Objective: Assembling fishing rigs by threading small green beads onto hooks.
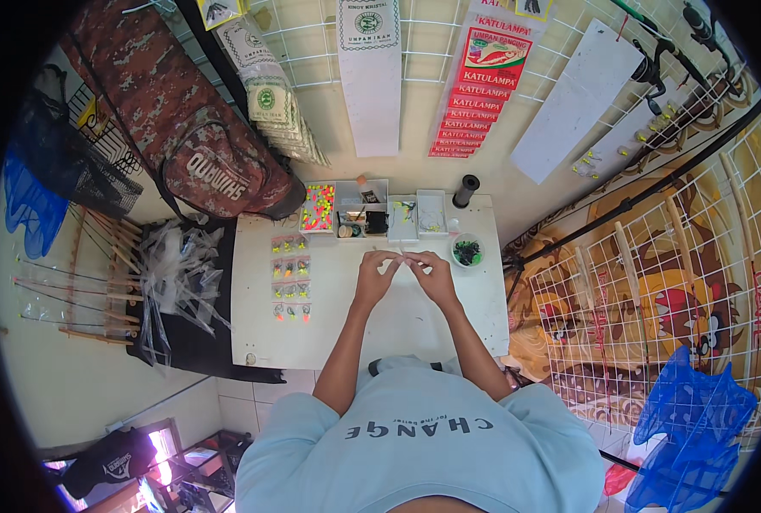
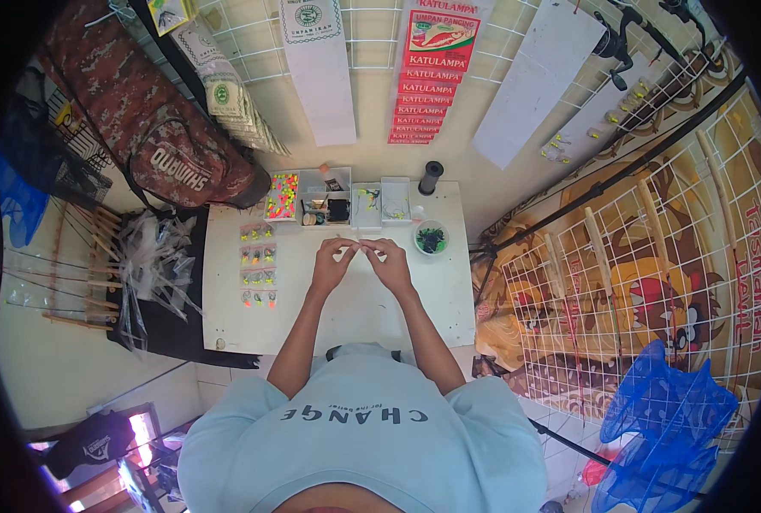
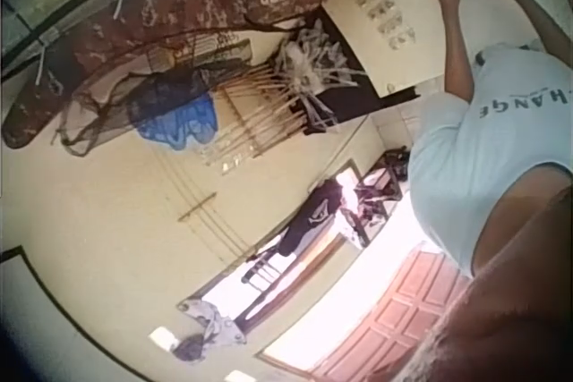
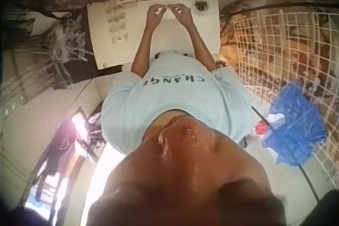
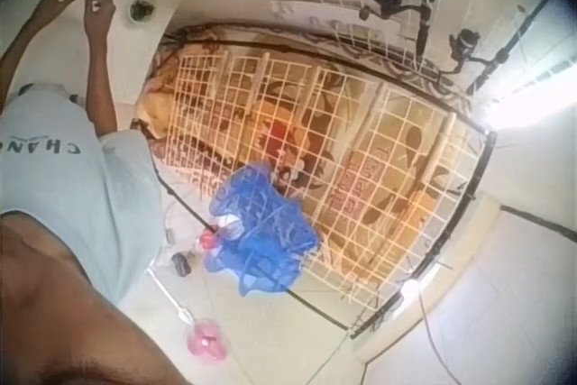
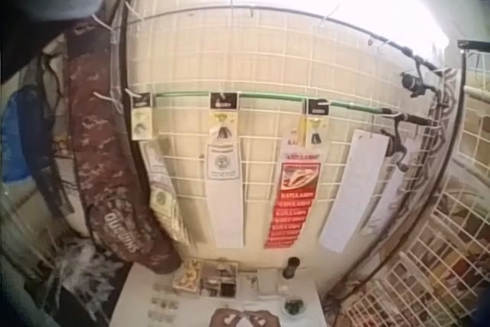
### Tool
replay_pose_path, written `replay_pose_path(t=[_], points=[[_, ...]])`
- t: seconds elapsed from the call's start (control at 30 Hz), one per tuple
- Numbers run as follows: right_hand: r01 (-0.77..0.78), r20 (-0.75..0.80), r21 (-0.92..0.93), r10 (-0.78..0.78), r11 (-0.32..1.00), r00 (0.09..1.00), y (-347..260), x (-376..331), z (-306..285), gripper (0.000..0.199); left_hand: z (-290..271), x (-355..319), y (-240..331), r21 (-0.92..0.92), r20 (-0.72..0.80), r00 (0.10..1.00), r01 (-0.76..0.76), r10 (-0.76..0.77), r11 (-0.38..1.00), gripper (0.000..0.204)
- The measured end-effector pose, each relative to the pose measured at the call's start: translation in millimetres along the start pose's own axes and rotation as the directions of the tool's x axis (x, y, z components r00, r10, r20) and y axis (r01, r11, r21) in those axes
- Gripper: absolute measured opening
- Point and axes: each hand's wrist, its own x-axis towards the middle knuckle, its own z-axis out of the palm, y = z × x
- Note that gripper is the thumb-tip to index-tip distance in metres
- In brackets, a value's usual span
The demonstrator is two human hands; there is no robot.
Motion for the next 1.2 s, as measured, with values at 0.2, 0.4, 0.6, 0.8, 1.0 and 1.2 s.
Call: replay_pose_path(t=[0.2, 0.4, 0.6, 0.8, 1.0, 1.2], points=[[0.025, 0.013, -0.062, -0.025, 0.998, 1.000, -1.8, -3.0, 0.4, 0.020, 2.9, -5.1, -0.7, -0.008, -0.022, 1.000, 0.007, -0.007, 1.000, 0.014], [0.082, 0.004, -0.222, -0.083, 0.972, 0.997, -5.6, -2.9, 3.0, 0.019, 4.1, -5.7, 0.4, -0.009, -0.028, 1.000, -0.007, 0.006, 1.000, 0.011], [0.076, 0.030, -0.226, -0.071, 0.971, 0.997, -12.1, -4.2, 4.9, 0.022, 4.4, -3.9, -4.1, 0.042, -0.033, 0.999, 0.001, 0.000, 0.999, 0.010], [0.152, 0.077, -0.250, -0.137, 0.956, 0.988, -10.4, -5.7, -1.4, 0.026, 6.0, -5.7, 6.3, -0.017, -0.058, 0.998, 0.031, -0.032, 0.999, 0.011], [0.116, 0.068, -0.216, -0.104, 0.970, 0.992, -13.2, -4.9, 0.2, 0.024, 2.1, -4.1, 9.3, 0.050, -0.052, 0.999, -0.005, 0.008, 0.999, 0.011], [0.097, 0.061, -0.180, -0.087, 0.979, 0.994, -8.9, -5.8, 0.8, 0.023, 4.2, -4.6, 1.4, 0.081, -0.031, 0.997, -0.065, 0.067, 0.995, 0.013]])
